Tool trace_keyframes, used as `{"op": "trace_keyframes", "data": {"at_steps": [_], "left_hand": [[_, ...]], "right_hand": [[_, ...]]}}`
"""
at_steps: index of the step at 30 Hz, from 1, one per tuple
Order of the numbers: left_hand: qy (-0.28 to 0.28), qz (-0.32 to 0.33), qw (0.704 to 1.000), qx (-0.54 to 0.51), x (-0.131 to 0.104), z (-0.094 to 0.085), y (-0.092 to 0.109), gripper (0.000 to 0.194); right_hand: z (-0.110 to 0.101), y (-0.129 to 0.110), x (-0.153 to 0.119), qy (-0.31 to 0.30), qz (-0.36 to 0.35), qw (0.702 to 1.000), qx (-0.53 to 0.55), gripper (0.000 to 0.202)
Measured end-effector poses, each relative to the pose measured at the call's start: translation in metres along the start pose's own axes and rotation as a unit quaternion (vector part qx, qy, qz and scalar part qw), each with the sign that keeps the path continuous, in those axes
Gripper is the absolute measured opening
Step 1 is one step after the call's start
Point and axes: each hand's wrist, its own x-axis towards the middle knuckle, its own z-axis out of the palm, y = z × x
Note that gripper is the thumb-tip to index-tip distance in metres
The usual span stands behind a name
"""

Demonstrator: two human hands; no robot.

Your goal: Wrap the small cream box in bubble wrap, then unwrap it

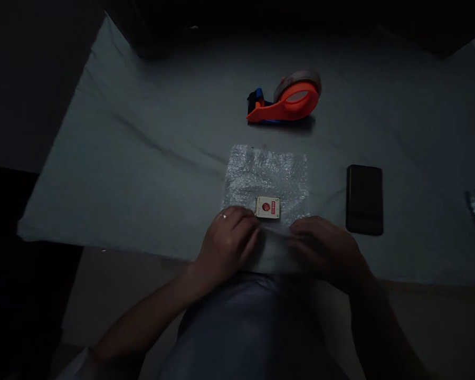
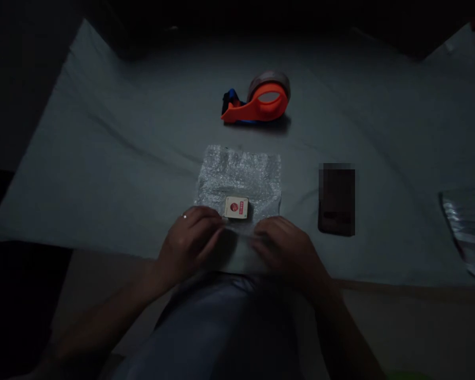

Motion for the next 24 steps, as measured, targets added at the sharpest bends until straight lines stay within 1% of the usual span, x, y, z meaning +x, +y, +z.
{"op": "trace_keyframes", "data": {"at_steps": [1, 2, 4, 6, 9, 10, 12, 14, 15, 16, 17, 18, 20, 22, 24], "left_hand": [[0.009, -0.014, 1.000, -0.015, 0.007, 0.000, -0.003, 0.009], [0.023, -0.028, 0.999, -0.039, 0.014, 0.001, -0.007, 0.007], [0.027, -0.073, 0.992, -0.100, 0.028, 0.003, -0.014, 0.004], [0.015, -0.125, 0.980, -0.151, 0.038, 0.006, -0.020, 0.006], [-0.003, -0.190, 0.963, -0.190, 0.045, 0.011, -0.026, 0.009], [-0.005, -0.203, 0.960, -0.194, 0.046, 0.013, -0.027, 0.010], [-0.006, -0.218, 0.956, -0.198, 0.047, 0.018, -0.028, 0.009], [-0.006, -0.227, 0.952, -0.205, 0.048, 0.022, -0.028, 0.008], [-0.007, -0.230, 0.950, -0.210, 0.049, 0.023, -0.028, 0.008], [-0.008, -0.232, 0.949, -0.214, 0.049, 0.024, -0.028, 0.008], [-0.012, -0.234, 0.948, -0.216, 0.050, 0.023, -0.029, 0.008], [-0.018, -0.233, 0.949, -0.213, 0.050, 0.021, -0.030, 0.009], [-0.040, -0.233, 0.953, -0.191, 0.049, 0.014, -0.034, 0.014], [-0.074, -0.241, 0.956, -0.153, 0.047, 0.004, -0.039, 0.024], [-0.111, -0.261, 0.952, -0.117, 0.041, -0.008, -0.047, 0.033]], "right_hand": [[0.002, 0.002, 0.004, 0.028, 0.018, 0.999, 0.001, 0.007], [0.004, 0.005, 0.009, 0.054, 0.039, 0.998, 0.002, 0.009], [0.010, 0.012, 0.019, 0.094, 0.079, 0.992, 0.005, 0.009], [0.015, 0.017, 0.027, 0.118, 0.108, 0.987, 0.012, 0.009], [0.021, 0.021, 0.033, 0.134, 0.131, 0.982, 0.021, 0.010], [0.022, 0.020, 0.033, 0.144, 0.132, 0.981, 0.017, 0.009], [0.024, 0.018, 0.032, 0.189, 0.109, 0.976, -0.018, 0.007], [0.028, 0.011, 0.030, 0.224, 0.046, 0.970, -0.077, 0.013], [0.030, 0.007, 0.028, 0.218, 0.006, 0.970, -0.109, 0.015], [0.033, 0.003, 0.027, 0.194, -0.033, 0.971, -0.136, 0.016], [0.037, -0.001, 0.026, 0.157, -0.064, 0.973, -0.156, 0.017], [0.040, -0.005, 0.026, 0.126, -0.080, 0.974, -0.173, 0.018], [0.046, -0.010, 0.027, 0.089, -0.094, 0.971, -0.199, 0.020], [0.050, -0.013, 0.029, 0.081, -0.092, 0.968, -0.218, 0.022], [0.051, -0.014, 0.030, 0.074, -0.089, 0.965, -0.235, 0.024]]}}
